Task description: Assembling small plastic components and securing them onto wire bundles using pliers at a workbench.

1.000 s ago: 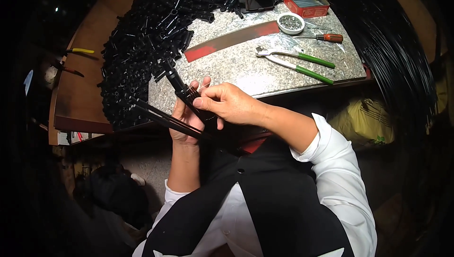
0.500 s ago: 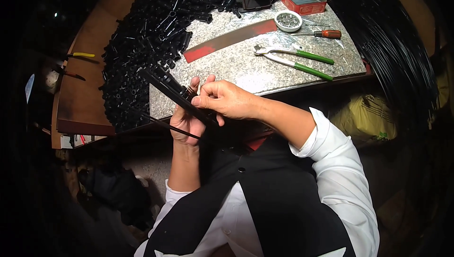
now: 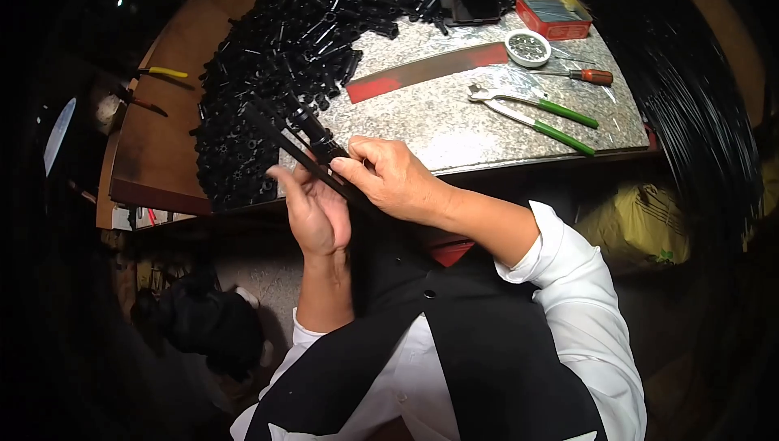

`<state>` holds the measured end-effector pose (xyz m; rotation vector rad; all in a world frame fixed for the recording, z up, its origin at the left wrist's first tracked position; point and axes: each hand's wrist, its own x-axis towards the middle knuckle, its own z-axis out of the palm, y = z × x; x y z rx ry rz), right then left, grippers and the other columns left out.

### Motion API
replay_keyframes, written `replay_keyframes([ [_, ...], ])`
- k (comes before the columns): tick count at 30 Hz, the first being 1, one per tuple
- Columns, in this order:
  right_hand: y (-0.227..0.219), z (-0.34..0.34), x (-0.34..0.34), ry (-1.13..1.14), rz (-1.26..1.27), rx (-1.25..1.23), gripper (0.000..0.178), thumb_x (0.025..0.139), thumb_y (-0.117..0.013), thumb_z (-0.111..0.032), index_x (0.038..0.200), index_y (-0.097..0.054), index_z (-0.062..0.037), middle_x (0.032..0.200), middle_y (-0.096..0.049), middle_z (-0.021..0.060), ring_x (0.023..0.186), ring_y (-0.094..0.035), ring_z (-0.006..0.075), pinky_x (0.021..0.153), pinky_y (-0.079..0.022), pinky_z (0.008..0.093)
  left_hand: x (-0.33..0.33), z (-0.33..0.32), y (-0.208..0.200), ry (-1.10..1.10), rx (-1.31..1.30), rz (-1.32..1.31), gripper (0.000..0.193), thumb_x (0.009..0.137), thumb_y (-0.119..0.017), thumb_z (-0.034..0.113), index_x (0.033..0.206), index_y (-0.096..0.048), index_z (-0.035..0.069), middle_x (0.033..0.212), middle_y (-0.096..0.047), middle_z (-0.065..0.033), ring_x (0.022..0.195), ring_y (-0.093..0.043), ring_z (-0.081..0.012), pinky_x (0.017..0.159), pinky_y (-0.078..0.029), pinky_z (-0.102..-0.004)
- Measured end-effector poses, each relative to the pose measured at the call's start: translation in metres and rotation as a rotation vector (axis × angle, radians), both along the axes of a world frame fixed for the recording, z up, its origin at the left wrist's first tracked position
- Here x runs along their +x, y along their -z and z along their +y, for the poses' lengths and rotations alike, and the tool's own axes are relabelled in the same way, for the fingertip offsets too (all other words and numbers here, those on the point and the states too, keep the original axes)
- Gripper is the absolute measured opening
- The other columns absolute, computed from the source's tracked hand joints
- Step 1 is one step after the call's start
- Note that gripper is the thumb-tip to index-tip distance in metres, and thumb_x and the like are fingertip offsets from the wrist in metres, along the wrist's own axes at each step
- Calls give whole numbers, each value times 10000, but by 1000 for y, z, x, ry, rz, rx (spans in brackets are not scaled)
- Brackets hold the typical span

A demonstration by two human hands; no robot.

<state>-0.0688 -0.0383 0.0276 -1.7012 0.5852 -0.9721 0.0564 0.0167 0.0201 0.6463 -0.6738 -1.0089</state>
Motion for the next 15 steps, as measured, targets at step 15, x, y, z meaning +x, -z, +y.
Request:
replay_keyframes([
  [15, -7, 4, 16, -64, -15, -183, 330, 905, -562, -139, 658, -406, 13, 632, -369, 69, 566, -360, 152, 530, -336, 305, 22, 14, -23, -160, 57, -397, 194, 877, -617, 23, 1054, -612, -56, 943, -640, -48, 841, -575, -74, 771, -455, -205],
])
